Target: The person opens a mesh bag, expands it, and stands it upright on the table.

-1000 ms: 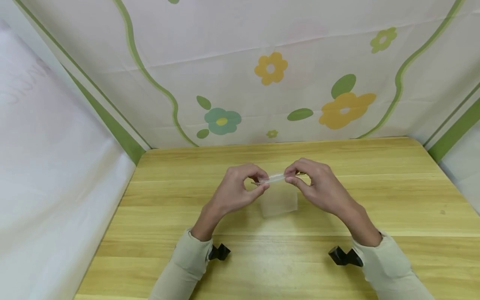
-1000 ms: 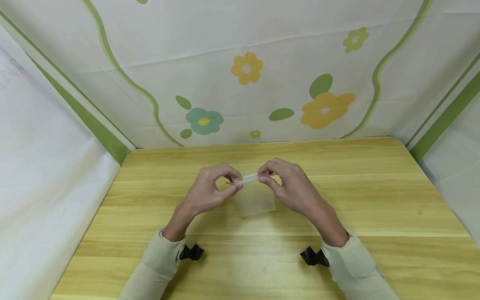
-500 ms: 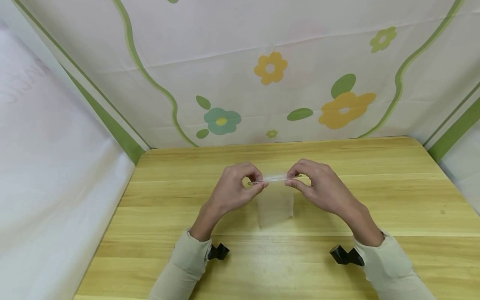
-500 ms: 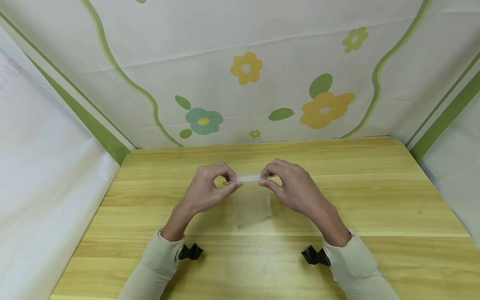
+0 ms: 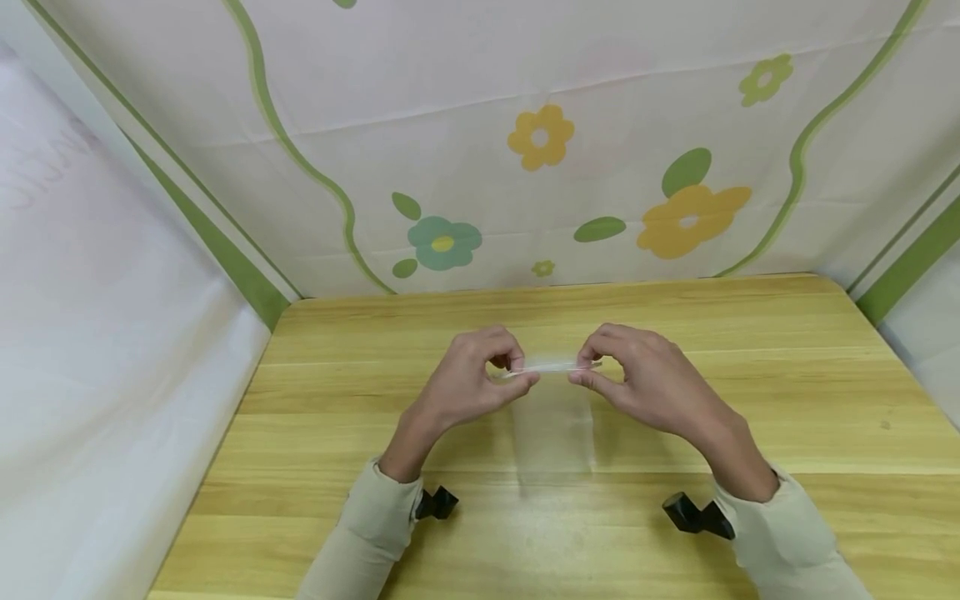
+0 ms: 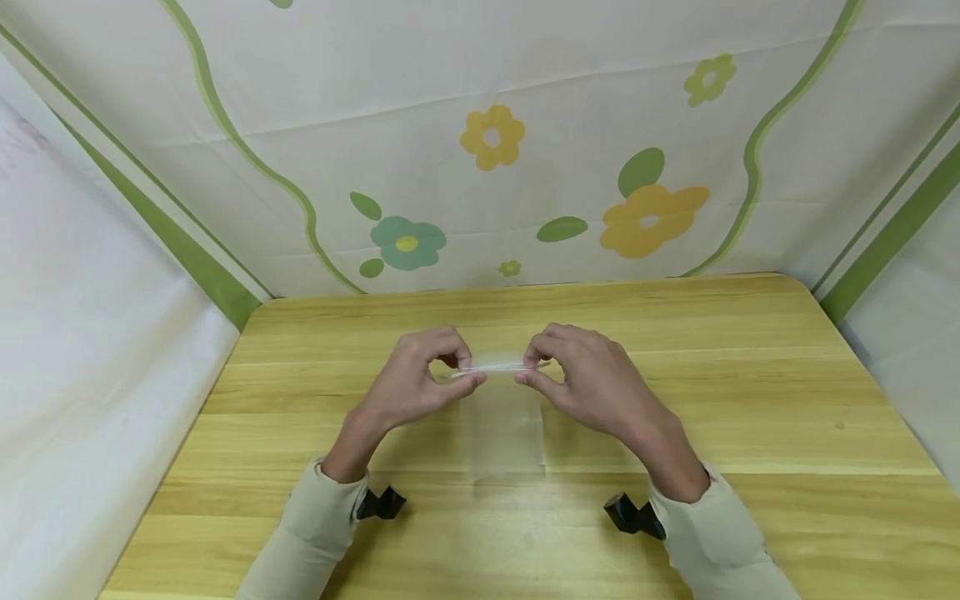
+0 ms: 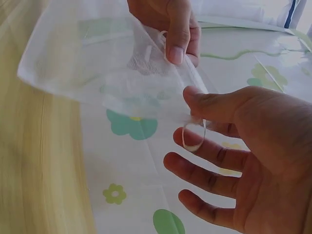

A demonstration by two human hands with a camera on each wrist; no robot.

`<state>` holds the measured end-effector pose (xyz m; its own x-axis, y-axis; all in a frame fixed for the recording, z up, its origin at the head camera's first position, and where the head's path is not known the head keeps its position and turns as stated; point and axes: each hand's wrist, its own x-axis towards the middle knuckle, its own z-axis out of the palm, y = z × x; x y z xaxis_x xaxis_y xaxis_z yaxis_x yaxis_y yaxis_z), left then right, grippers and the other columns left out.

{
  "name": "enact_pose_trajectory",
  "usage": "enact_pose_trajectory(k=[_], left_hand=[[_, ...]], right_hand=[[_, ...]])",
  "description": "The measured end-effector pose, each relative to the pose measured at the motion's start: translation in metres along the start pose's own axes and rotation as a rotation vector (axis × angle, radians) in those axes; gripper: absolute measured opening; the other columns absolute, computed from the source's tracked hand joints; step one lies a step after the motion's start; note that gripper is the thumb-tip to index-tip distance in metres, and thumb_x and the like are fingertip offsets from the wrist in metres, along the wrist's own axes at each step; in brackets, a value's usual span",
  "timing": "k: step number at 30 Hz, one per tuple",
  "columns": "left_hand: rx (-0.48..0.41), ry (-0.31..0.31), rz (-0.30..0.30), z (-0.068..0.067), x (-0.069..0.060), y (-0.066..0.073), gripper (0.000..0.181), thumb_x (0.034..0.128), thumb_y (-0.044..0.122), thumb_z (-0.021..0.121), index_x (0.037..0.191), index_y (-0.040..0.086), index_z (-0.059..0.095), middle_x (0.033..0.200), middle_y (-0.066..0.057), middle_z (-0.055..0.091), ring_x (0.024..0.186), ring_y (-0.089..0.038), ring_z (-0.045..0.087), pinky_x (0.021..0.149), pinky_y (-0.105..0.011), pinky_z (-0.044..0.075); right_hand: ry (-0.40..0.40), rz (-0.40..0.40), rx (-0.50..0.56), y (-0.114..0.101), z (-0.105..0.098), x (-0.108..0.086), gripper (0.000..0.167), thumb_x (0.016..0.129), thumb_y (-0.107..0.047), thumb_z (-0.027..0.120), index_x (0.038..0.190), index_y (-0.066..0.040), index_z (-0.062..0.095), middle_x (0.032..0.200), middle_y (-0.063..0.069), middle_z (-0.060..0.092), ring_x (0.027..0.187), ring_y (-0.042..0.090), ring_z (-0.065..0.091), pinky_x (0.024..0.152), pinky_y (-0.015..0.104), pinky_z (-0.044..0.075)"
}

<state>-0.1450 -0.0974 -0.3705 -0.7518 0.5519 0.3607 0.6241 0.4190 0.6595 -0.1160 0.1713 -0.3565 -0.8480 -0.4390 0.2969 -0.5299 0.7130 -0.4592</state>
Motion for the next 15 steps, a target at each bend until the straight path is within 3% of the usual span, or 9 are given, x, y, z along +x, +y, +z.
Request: enact_pose_trajectory(k=[9, 15], left_hand=[[0.035, 0.0, 0.045, 0.0025, -0.0002, 0.0025, 0.007, 0.0948, 0.012, 0.083, 0.099, 0.009, 0.078, 0.098, -0.003, 0.075, 0.086, -0.015, 0.07, 0.078, -0.023, 0.06], [0.071, 0.028, 0.05, 0.0013, -0.0005, 0.0036, 0.01, 0.0935, 0.013, 0.085, 0.093, 0.009, 0.076, 0.095, -0.002, 0.074, 0.085, -0.014, 0.07, 0.077, -0.023, 0.06]], right_hand=[[0.122, -0.105, 0.125, -0.0001, 0.008, 0.002, 0.012, 0.094, -0.014, 0.085, 0.094, -0.022, 0.075, 0.093, -0.013, 0.073, 0.086, 0.003, 0.068, 0.073, 0.029, 0.058], [0.192, -0.114, 0.067, 0.0007, 0.0086, 0.0027, 0.017, 0.089, -0.015, 0.089, 0.089, -0.022, 0.075, 0.088, -0.013, 0.072, 0.081, 0.004, 0.067, 0.069, 0.03, 0.057]])
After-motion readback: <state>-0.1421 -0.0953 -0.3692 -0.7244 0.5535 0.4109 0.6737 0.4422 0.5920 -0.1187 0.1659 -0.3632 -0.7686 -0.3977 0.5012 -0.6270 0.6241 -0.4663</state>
